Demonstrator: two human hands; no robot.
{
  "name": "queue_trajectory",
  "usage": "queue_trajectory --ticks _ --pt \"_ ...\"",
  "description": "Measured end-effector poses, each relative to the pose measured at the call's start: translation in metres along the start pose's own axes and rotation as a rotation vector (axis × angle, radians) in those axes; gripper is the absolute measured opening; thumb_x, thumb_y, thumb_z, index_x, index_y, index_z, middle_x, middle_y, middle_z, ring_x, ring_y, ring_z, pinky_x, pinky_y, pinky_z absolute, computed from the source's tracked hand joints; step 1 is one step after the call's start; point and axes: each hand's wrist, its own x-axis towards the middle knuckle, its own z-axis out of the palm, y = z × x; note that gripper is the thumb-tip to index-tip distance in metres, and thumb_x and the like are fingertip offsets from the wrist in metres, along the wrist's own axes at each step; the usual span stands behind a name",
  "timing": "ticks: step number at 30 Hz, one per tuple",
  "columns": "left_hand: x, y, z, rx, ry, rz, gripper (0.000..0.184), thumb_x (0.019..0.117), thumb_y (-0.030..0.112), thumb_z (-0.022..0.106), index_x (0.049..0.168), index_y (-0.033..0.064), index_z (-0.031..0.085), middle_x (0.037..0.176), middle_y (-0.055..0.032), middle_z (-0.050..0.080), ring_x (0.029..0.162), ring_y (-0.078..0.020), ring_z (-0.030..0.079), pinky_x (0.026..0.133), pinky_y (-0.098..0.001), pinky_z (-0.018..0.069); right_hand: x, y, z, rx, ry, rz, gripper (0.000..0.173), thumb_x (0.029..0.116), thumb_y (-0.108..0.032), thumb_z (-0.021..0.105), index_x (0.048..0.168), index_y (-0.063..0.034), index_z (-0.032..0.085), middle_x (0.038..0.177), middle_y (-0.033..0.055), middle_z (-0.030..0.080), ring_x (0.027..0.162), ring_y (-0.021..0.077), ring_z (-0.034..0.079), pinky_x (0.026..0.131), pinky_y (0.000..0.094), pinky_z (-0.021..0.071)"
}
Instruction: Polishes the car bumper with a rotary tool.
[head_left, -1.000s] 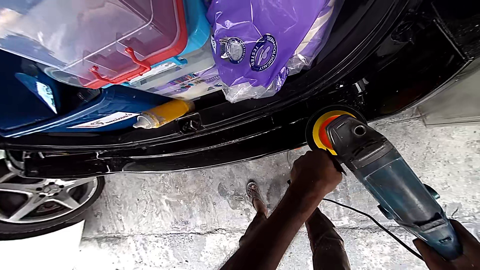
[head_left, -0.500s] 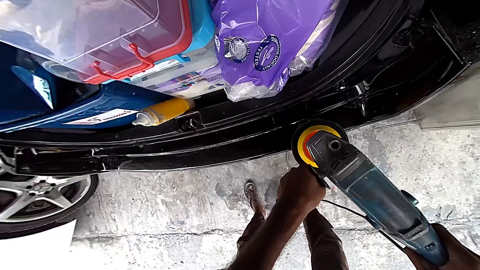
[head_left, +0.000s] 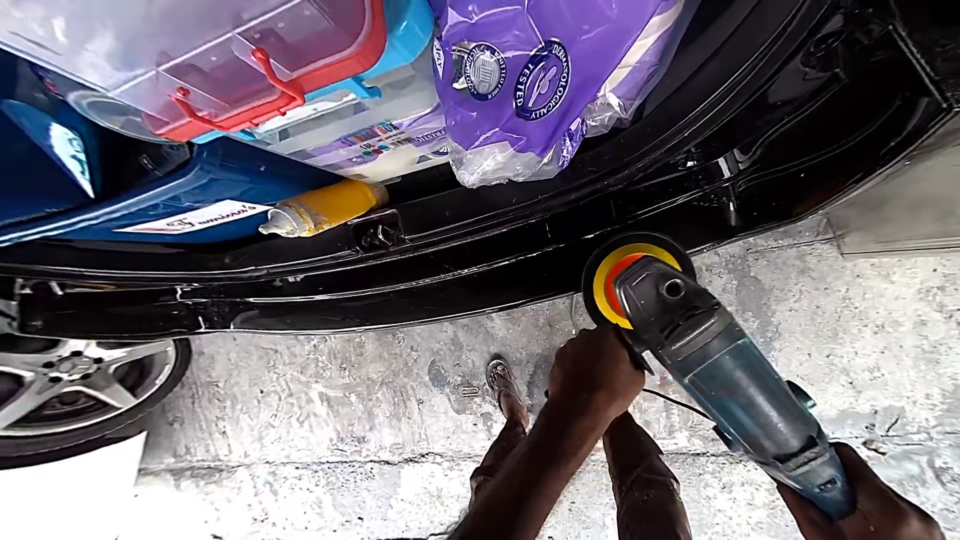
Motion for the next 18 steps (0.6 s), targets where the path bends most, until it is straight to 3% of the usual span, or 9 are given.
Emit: queue_trajectory --ticks 4,10,14,18 --pt "-0.004 -0.023 -0.005 -0.002 0.036 -0.06 0.033 0.0919 0.045 0.069 0.094 0.012 0.069 0.085 -0.0083 0.069 0.085 -0.0274 0.069 0.073 -0.0517 0.0538 0.003 -0.011 0.018 -0.002 0.032 -0.059 0.045 0.076 -0.026 0.077 0.108 0.0032 0.066 0.08 0.0212 0.071 0.067 0.0402 0.071 0.057 0.0596 0.054" --pt "0.004 0.011 -0.019 -0.03 0.063 0.019 0.029 0.0913 0.04 0.071 0.09 0.0112 0.068 0.079 -0.0093 0.068 0.076 -0.0293 0.069 0.062 -0.0522 0.052 0.014 -0.002 0.005 0.021 0.088 -0.017 0.047 0.0775 -0.021 0.075 0.113 0.0079 0.064 0.085 0.0256 0.071 0.072 0.0445 0.071 0.062 0.0619 0.0541" --pt "0.017 0.033 -0.018 0.006 0.031 0.107 0.028 0.0895 0.041 0.07 0.095 0.0139 0.069 0.085 -0.0079 0.069 0.082 -0.028 0.07 0.065 -0.0521 0.0537 0.016 0.014 0.0 0.007 0.103 0.009 0.051 0.0812 -0.022 0.075 0.118 0.0101 0.062 0.089 0.0274 0.072 0.077 0.0425 0.072 0.068 0.0594 0.056" --pt "0.014 0.012 -0.014 0.012 0.032 0.054 0.028 0.0897 0.041 0.071 0.094 0.0136 0.068 0.084 -0.0083 0.07 0.082 -0.0287 0.07 0.065 -0.0526 0.0532 0.017 0.0 0.01 0.02 0.068 -0.014 0.047 0.0788 -0.021 0.076 0.113 0.0086 0.063 0.085 0.0263 0.071 0.072 0.0438 0.071 0.063 0.0611 0.0547"
